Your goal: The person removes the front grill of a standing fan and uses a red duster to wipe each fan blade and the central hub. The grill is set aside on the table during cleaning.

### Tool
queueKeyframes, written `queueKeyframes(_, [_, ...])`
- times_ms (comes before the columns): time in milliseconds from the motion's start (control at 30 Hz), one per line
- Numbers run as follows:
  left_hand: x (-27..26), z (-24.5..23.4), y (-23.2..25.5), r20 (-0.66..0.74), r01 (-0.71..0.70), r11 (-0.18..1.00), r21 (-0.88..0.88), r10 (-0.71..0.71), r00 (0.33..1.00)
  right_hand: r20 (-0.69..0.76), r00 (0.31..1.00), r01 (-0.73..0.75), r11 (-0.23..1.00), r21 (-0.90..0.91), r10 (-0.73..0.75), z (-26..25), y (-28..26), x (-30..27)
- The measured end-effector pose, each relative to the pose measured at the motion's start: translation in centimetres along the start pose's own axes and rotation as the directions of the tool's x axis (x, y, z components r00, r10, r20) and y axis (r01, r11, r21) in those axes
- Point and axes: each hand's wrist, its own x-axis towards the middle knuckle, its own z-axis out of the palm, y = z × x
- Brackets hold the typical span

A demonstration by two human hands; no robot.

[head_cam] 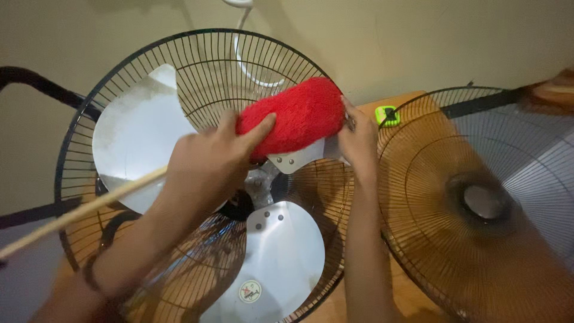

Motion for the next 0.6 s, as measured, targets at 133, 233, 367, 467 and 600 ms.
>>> queueKeyframes(133, [4.1,-0.9,-1.0,0.288,0.009,0.964,-0.266,0.071,0.955,0.033,0.992,-0.126,0.992,0.026,0.125,-0.3,-0.7,-0.1])
queueKeyframes(233, [5.8,-0.5,-2.5,0.164,-0.073,0.967,-0.243,0.115,0.98,0.063,0.979,-0.201,0.974,0.103,0.195,-0.5,-0.6,0.0])
queueKeyframes(367, [5.1,0.9,-3.4,0.075,-0.132,0.976,-0.173,0.146,0.986,0.056,0.959,-0.283,0.923,0.261,0.278,-0.6,0.6,1.1])
queueKeyframes(467, [3.9,0.5,-3.1,0.262,-0.166,0.978,-0.128,0.195,0.945,0.137,0.91,-0.414,0.832,0.369,0.392,-1.0,0.8,1.5])
queueKeyframes(600, [2.7,-0.3,-1.9,0.372,-0.128,0.958,-0.255,0.219,0.902,0.063,0.929,-0.37,0.921,0.124,0.365,-0.4,0.5,1.5])
